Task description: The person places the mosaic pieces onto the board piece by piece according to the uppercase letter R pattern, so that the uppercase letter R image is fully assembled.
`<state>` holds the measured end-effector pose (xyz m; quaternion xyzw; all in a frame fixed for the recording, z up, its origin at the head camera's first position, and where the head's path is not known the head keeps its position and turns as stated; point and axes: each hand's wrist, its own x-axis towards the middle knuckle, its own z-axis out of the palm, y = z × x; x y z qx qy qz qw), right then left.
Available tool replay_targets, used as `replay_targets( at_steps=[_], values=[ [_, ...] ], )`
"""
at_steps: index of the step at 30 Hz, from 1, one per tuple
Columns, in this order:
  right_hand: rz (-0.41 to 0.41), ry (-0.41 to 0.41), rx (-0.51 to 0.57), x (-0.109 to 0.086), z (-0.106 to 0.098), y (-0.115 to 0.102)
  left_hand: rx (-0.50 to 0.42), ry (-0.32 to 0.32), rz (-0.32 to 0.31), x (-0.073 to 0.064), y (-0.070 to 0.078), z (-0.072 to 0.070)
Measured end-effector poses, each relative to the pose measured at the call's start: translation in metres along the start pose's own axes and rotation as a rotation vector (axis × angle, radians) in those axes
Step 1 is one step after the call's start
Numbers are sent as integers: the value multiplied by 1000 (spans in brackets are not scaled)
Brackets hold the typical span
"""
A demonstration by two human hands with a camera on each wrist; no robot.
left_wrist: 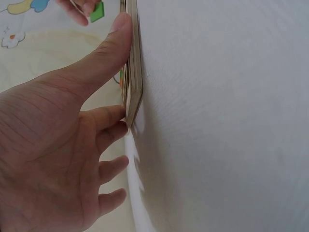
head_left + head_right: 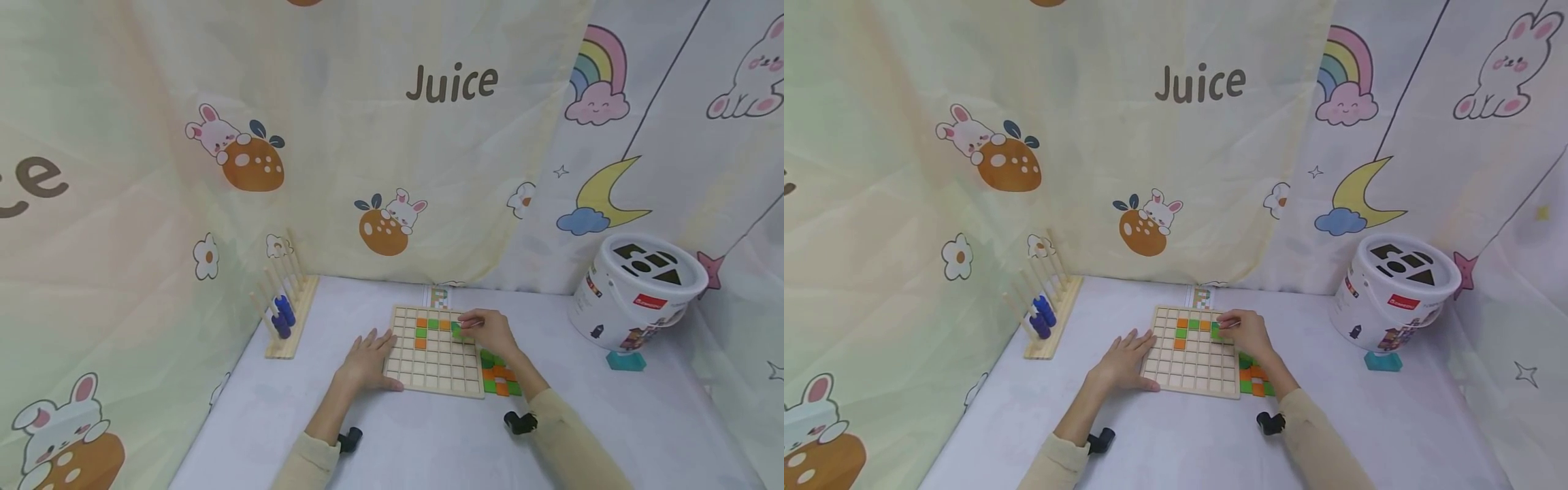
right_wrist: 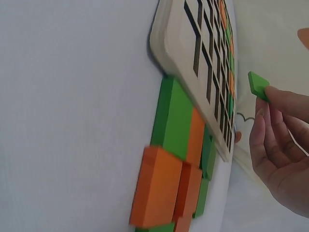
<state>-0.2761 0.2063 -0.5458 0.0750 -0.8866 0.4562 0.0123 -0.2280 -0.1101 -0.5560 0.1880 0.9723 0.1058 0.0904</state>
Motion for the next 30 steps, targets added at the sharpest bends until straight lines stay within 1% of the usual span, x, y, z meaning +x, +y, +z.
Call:
replay_targets(
  at_steps=[3,10,14,17,20,25,30],
  values=[
    [-19,-9,14,1,8,-5,2,3,0,0,1,-1],
    [13,-26,2,6,30,-12,8,1,2,0,0,-1],
    [1,-39,16,7,39,-13,3,-6,0,0,0,0],
    [-4,-60,46,8,44,-14,-1,-7,-4,1,-1,1],
    [-10,-79,53,7,48,-15,0,-9,-6,1,-2,2],
    [-25,-97,23,8,53,-12,6,-10,-12,2,-2,4],
    [-38,-92,2,7,55,-13,12,-2,-13,2,-3,5]
  ],
)
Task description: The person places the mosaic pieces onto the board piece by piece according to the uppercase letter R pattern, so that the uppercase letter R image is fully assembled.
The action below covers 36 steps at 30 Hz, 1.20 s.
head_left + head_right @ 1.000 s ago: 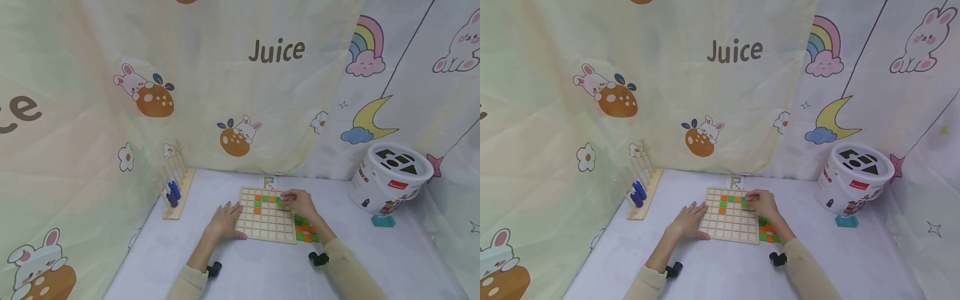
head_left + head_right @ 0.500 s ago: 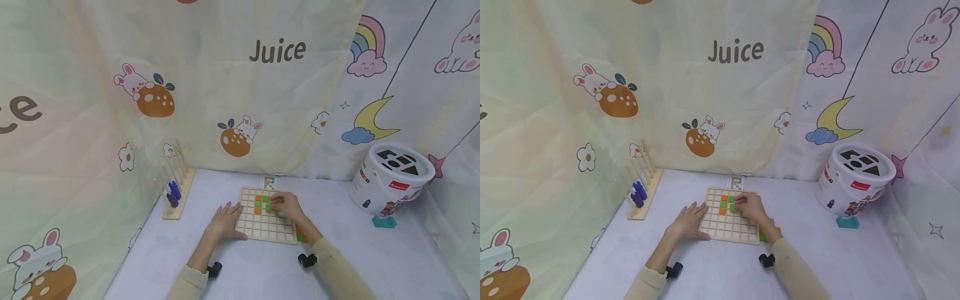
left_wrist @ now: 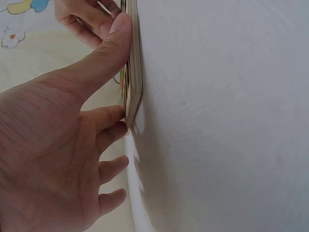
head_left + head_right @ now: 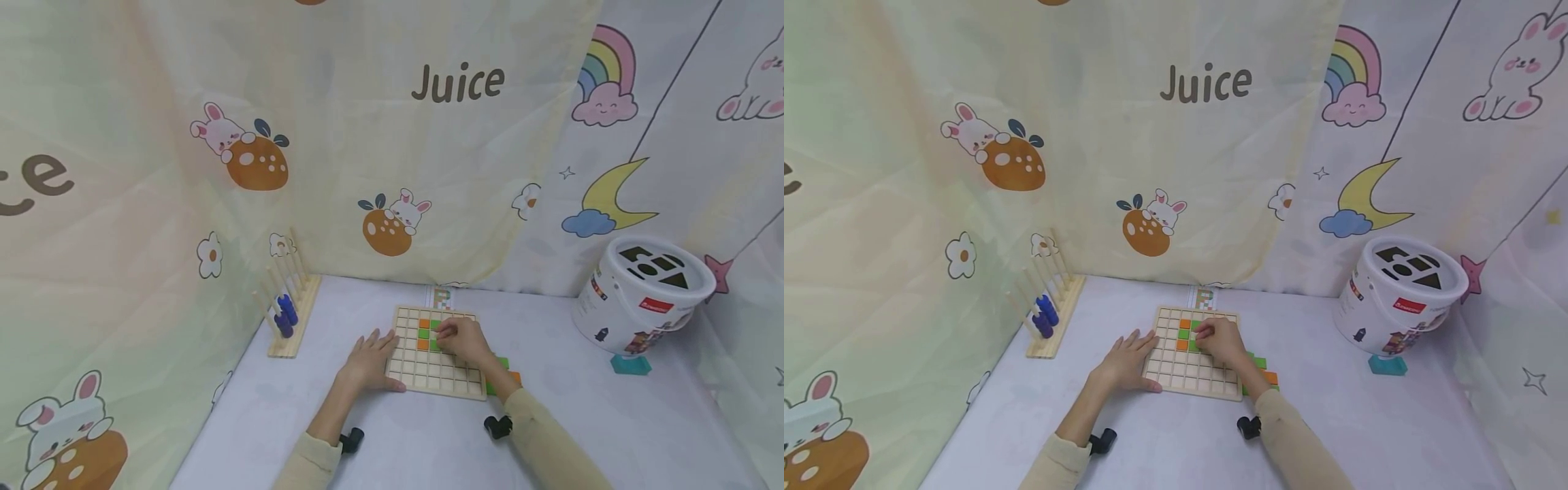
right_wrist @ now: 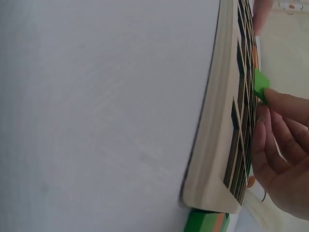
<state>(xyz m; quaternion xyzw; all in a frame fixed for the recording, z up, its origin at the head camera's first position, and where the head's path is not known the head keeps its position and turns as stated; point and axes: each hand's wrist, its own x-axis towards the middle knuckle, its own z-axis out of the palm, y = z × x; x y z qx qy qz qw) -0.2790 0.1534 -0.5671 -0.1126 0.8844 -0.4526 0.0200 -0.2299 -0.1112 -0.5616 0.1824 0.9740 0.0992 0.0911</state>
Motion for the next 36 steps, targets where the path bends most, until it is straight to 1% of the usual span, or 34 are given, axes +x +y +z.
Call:
replay_targets(
  at_steps=[8,11,16,20,25,29,32,36],
  values=[
    [-30,3,-73,2,3,1,-14,5,3,-1,2,-3],
    [-39,9,-65,0,2,2,-13,3,6,-2,3,-4],
    [-5,21,-50,-4,-3,6,-14,1,5,-2,2,-4],
    [29,49,-47,-10,-13,7,-8,3,9,-2,1,-3],
    [49,101,-26,-20,-33,6,0,-6,12,-3,2,-5],
    [33,135,-8,-27,-47,7,12,-9,12,-3,2,-5],
    [9,161,-18,-31,-56,9,3,-5,10,-3,2,-5],
    [24,194,-43,-38,-66,14,-7,4,14,-2,2,-5]
  ],
)
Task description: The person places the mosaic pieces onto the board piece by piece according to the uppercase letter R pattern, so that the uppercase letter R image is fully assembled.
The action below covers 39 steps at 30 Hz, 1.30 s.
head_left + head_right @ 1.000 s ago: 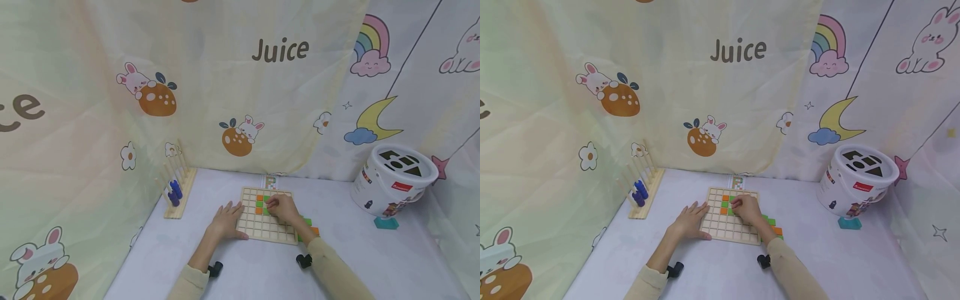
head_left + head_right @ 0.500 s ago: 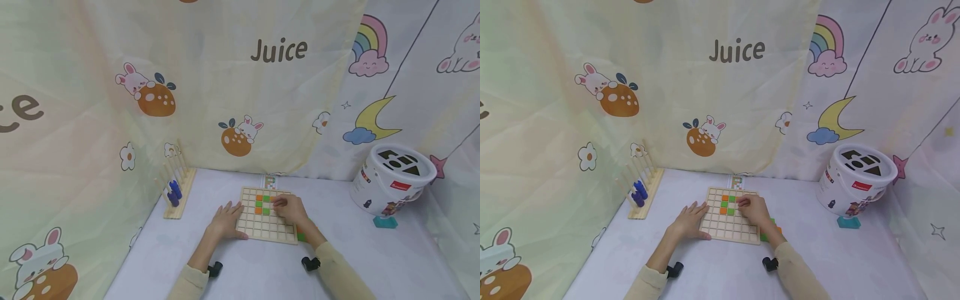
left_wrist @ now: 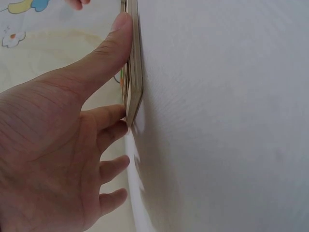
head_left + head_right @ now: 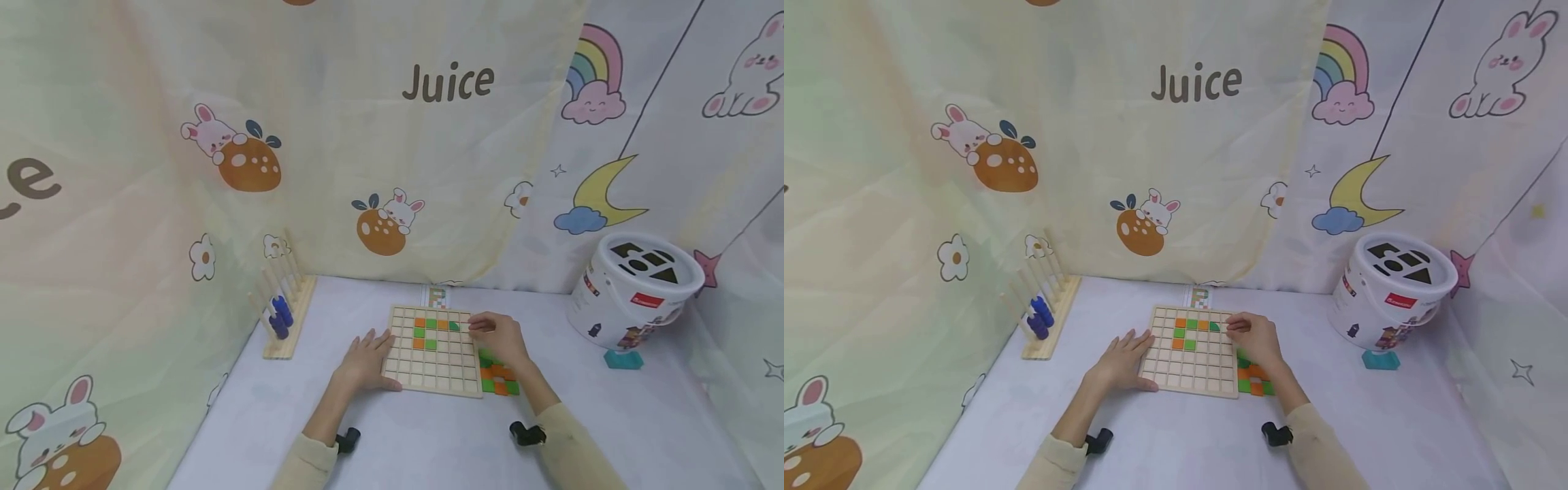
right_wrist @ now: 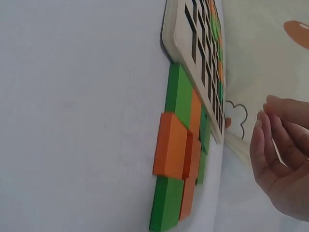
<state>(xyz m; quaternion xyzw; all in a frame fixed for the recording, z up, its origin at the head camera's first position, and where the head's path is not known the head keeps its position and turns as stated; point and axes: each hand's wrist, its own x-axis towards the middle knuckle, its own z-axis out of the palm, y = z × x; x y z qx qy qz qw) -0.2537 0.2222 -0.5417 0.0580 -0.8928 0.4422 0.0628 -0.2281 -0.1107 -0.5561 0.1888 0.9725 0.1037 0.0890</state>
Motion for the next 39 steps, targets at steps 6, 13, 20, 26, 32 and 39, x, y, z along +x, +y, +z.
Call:
replay_targets(
  at_steps=[6,13,20,26,32,39],
  values=[
    [46,16,-35,-6,-12,7,-13,-5,-5,-2,0,-1],
    [61,23,-52,-14,-21,16,-17,-5,-4,-1,-3,-3],
    [110,-78,-88,-29,-29,21,-20,-9,-7,1,-3,0],
    [161,-196,-132,-39,-34,24,-26,-11,-12,1,-3,1],
    [189,-244,-154,-45,-36,27,-27,-11,-4,1,-2,2],
    [164,-219,-185,-47,-34,30,-29,-10,-6,0,-1,1]
  ],
)
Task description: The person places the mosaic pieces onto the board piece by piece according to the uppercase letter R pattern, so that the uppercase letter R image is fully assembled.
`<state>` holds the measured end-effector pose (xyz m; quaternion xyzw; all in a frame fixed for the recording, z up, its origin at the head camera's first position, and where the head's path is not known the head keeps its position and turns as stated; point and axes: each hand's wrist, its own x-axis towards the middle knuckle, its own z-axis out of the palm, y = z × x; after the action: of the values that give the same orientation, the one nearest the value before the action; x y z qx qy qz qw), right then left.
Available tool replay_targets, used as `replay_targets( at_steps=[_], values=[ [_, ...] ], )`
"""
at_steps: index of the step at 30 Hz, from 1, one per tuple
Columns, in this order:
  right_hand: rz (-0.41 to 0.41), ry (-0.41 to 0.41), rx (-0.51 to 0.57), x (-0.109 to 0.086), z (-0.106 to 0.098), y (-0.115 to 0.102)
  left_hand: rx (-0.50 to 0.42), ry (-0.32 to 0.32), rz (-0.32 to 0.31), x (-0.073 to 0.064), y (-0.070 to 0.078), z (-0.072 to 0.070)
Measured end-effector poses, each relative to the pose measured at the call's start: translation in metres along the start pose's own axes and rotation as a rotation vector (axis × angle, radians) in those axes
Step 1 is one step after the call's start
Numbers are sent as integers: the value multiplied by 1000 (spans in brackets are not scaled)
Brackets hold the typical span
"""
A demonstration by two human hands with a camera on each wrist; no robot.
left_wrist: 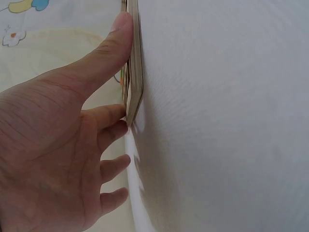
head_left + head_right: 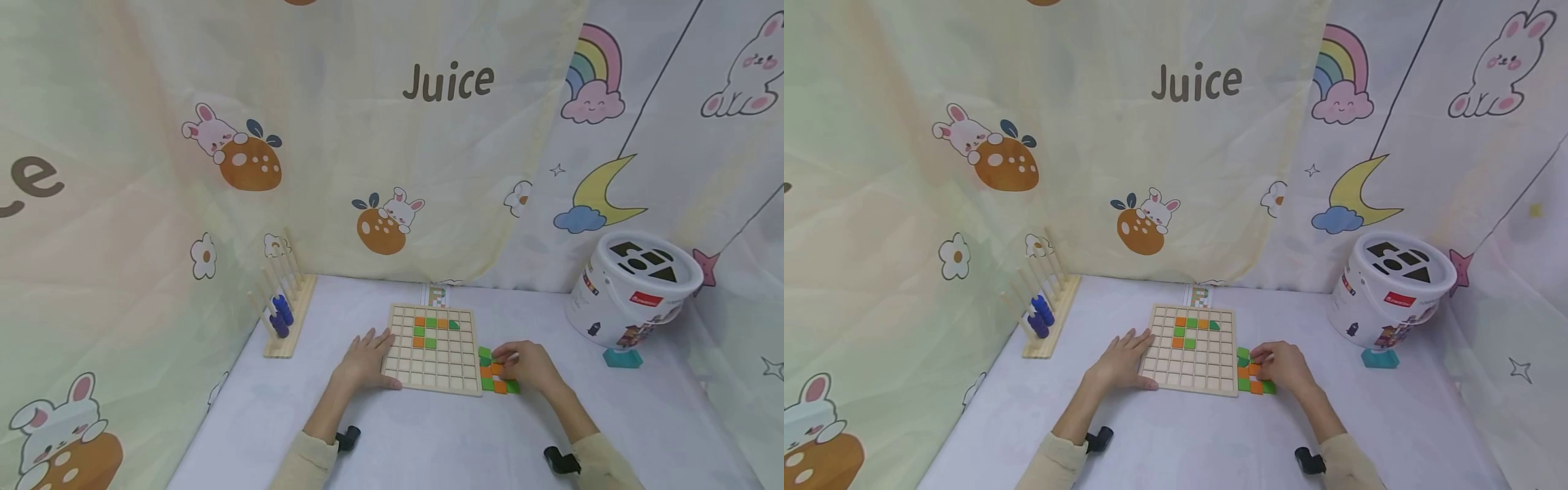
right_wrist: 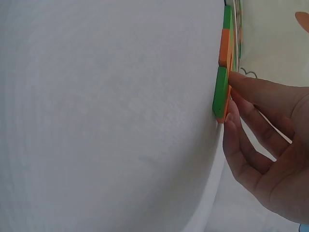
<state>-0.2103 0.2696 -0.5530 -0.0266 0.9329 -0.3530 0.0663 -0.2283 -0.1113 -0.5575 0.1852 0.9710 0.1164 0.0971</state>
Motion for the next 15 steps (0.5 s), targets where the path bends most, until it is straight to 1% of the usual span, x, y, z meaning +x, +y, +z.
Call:
replay_targets(
  at_steps=[5,12,15],
  values=[
    [-9,0,-13,1,1,-2,2,-8,-15,0,0,1],
    [11,-12,-22,1,2,-2,-17,3,-3,-1,1,0],
    [-1,-15,-31,1,2,-1,-16,5,-4,0,0,2]
  ],
)
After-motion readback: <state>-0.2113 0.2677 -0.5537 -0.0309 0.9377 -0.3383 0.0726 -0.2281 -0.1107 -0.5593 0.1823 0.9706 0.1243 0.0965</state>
